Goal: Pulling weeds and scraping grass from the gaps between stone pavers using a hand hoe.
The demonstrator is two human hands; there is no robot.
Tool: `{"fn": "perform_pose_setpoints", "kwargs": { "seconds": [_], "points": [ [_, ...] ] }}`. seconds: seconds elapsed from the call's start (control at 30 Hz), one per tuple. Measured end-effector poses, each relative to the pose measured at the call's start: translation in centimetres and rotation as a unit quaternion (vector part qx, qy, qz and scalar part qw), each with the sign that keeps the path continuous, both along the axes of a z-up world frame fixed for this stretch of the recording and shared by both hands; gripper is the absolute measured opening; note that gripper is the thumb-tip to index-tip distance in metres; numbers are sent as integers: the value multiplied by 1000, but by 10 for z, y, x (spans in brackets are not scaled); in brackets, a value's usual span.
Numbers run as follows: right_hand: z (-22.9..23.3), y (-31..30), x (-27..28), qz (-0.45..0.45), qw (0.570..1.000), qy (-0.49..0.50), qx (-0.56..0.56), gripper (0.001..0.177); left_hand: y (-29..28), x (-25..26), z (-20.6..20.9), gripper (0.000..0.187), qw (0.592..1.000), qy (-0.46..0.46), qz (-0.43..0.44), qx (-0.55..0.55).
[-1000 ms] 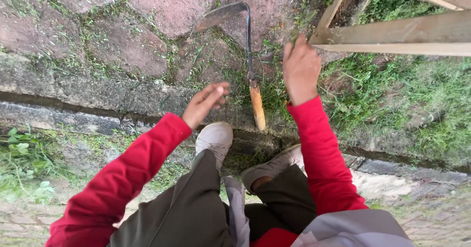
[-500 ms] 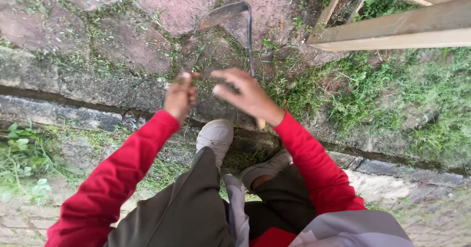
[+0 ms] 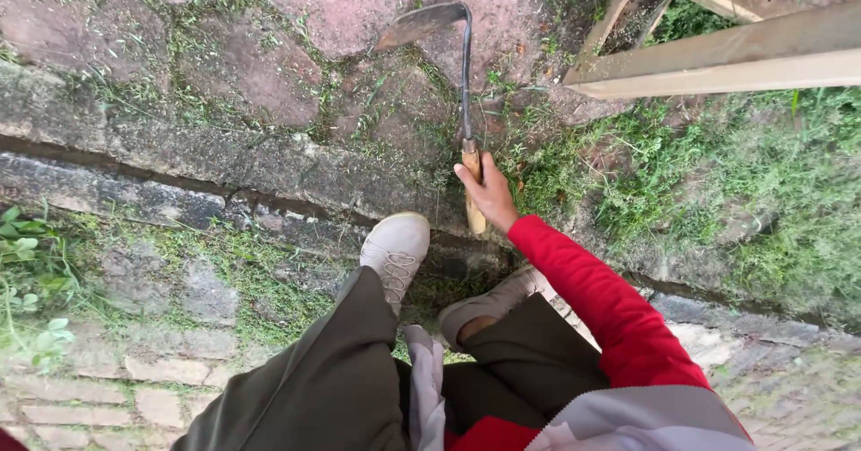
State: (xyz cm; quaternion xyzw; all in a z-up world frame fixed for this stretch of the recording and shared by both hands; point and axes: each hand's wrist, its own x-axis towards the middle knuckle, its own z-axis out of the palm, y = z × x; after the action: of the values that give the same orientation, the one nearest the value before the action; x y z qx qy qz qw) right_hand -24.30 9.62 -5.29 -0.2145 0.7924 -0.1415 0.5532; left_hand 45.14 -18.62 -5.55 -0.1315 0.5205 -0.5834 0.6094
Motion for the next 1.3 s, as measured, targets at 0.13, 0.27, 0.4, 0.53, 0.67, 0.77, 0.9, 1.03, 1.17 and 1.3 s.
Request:
{"fn": "perform_pose_setpoints", "kwargs": {
  "seconds": [0.13, 0.27, 0.4, 0.53, 0.67, 0.77, 0.9, 1.03, 1.17, 1.3],
  "points": [
    [-12, -7, -16, -10, 993, 63, -100, 34, 23, -1, -11, 60, 943, 332, 22, -16],
    [-15, -41, -65, 167, 856, 399, -284, 24, 48, -9, -33, 69, 782, 621, 40, -14],
    [-52, -90, -138, 254, 774, 512, -273, 17, 64, -233, 66, 76, 600, 798, 51, -22],
    [-28, -141, -166, 109, 837, 506, -177, 32, 104, -298, 55, 38, 399, 884, 173, 173],
    [-107, -124, -206, 12, 933, 357, 44, 36, 124, -305, 67, 29, 447, 843, 177, 241],
    [-128, -123, -207, -60, 957, 282, 10, 31, 126, -274, 50, 19, 454, 837, 190, 240],
    [-123, -126, -201, -110, 942, 279, -151, 34, 120, -271, 59, 22, 442, 846, 224, 198],
    [-116, -122, -199, -130, 938, 237, -216, 41, 119, -272, 66, 18, 443, 844, 225, 201],
    [-60, -170, -146, 14, 875, 137, -464, 30, 121, -280, 74, 16, 460, 828, 232, 221],
    [4, -230, -80, -33, 900, 113, -420, 26, 96, -327, 73, 15, 434, 845, 197, 242]
  ]
}}
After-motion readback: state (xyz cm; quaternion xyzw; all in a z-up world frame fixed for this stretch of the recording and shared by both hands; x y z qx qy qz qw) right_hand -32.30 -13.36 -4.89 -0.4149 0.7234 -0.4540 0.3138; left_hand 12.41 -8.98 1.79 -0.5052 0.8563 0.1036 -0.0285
